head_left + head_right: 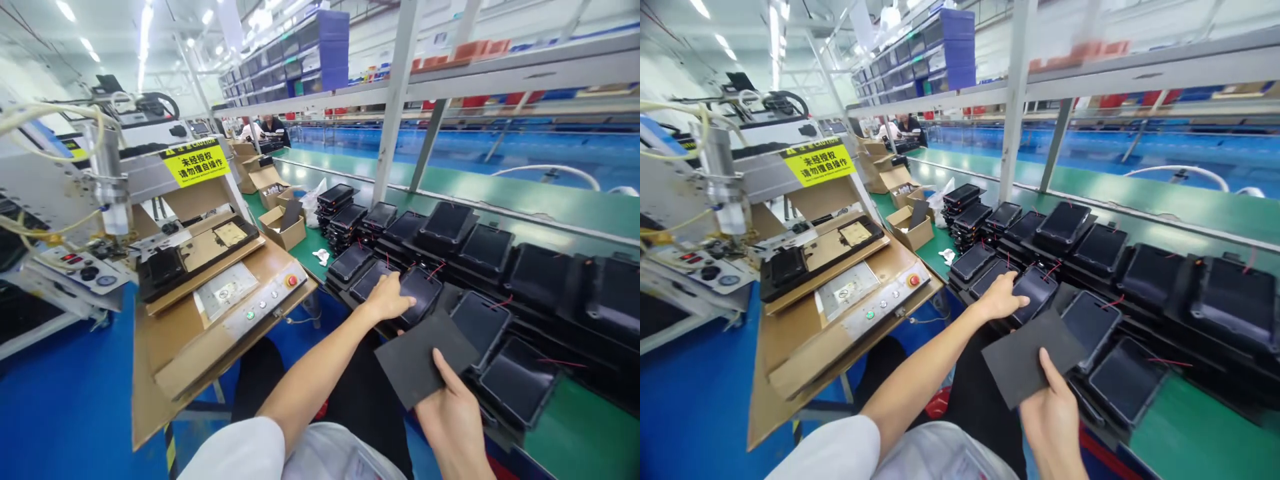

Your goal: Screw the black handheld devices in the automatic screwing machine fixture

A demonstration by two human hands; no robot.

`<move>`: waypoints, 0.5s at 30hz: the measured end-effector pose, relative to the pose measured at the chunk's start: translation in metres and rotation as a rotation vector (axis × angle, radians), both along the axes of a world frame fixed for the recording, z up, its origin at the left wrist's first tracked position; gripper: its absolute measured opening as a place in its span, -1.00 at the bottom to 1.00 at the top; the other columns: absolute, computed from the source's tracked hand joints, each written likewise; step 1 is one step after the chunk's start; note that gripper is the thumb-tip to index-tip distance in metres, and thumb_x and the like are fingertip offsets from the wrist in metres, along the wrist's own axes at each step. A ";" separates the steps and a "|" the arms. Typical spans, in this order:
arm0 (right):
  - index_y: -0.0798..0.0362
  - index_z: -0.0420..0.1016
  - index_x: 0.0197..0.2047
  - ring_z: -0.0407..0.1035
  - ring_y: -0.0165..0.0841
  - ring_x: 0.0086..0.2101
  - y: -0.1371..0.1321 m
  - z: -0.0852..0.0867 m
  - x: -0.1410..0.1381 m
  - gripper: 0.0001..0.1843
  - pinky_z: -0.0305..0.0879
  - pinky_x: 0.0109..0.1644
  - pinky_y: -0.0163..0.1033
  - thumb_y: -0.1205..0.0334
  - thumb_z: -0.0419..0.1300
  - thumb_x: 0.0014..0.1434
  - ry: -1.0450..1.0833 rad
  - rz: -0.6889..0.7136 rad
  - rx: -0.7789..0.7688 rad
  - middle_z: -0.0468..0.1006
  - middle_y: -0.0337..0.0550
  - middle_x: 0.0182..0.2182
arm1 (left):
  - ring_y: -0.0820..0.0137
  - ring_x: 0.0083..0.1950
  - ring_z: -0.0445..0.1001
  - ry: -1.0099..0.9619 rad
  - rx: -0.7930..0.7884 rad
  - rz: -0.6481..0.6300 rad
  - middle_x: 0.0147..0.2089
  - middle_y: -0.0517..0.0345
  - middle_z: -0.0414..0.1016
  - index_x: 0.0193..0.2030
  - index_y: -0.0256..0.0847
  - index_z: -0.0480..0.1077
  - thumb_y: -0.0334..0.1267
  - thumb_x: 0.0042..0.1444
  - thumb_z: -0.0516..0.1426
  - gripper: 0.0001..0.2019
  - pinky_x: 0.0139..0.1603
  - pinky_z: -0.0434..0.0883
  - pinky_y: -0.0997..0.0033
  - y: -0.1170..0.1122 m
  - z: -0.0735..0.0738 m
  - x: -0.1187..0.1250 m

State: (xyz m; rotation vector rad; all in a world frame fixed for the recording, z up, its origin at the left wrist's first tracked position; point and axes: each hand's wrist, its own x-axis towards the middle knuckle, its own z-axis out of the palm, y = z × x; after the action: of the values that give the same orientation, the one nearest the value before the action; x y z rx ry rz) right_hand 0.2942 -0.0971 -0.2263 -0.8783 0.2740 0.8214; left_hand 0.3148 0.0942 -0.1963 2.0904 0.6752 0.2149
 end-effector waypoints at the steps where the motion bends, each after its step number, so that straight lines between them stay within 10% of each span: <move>1: 0.04 0.61 0.17 0.57 0.01 0.08 0.000 -0.001 0.001 -0.46 0.45 0.33 0.20 0.09 0.43 0.13 -0.019 0.009 -0.020 0.69 -0.01 0.06 | -0.07 0.38 0.38 -0.004 -0.018 -0.001 0.35 -0.36 0.35 0.39 -0.30 0.29 -0.06 0.06 0.34 -0.22 0.38 0.31 0.08 0.000 -0.001 0.000; 10: -0.13 0.54 0.28 0.40 -0.02 0.27 0.002 0.001 -0.006 -0.43 0.27 0.46 0.26 0.12 0.38 0.20 -0.123 -0.040 -0.026 0.59 -0.14 0.21 | -0.19 0.44 0.27 -0.100 -0.114 0.048 0.42 -0.33 0.27 0.52 -0.23 0.16 0.03 0.10 0.28 -0.11 0.50 -0.04 -0.41 -0.011 0.006 -0.022; 15: -0.14 0.46 0.37 0.38 0.01 0.28 0.006 0.008 -0.027 -0.38 0.19 0.47 0.34 0.12 0.35 0.25 -0.254 -0.042 0.040 0.59 -0.12 0.22 | 0.00 0.34 0.38 -0.380 -0.194 0.101 0.32 -0.24 0.32 0.48 -0.33 0.24 0.01 0.05 0.34 -0.10 0.45 0.27 0.06 -0.017 0.014 -0.060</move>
State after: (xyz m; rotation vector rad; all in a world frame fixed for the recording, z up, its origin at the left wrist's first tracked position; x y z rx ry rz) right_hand 0.2667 -0.0915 -0.2188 -0.9261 0.0526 0.6663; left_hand 0.2546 0.0769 -0.1822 1.7664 0.5459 0.5657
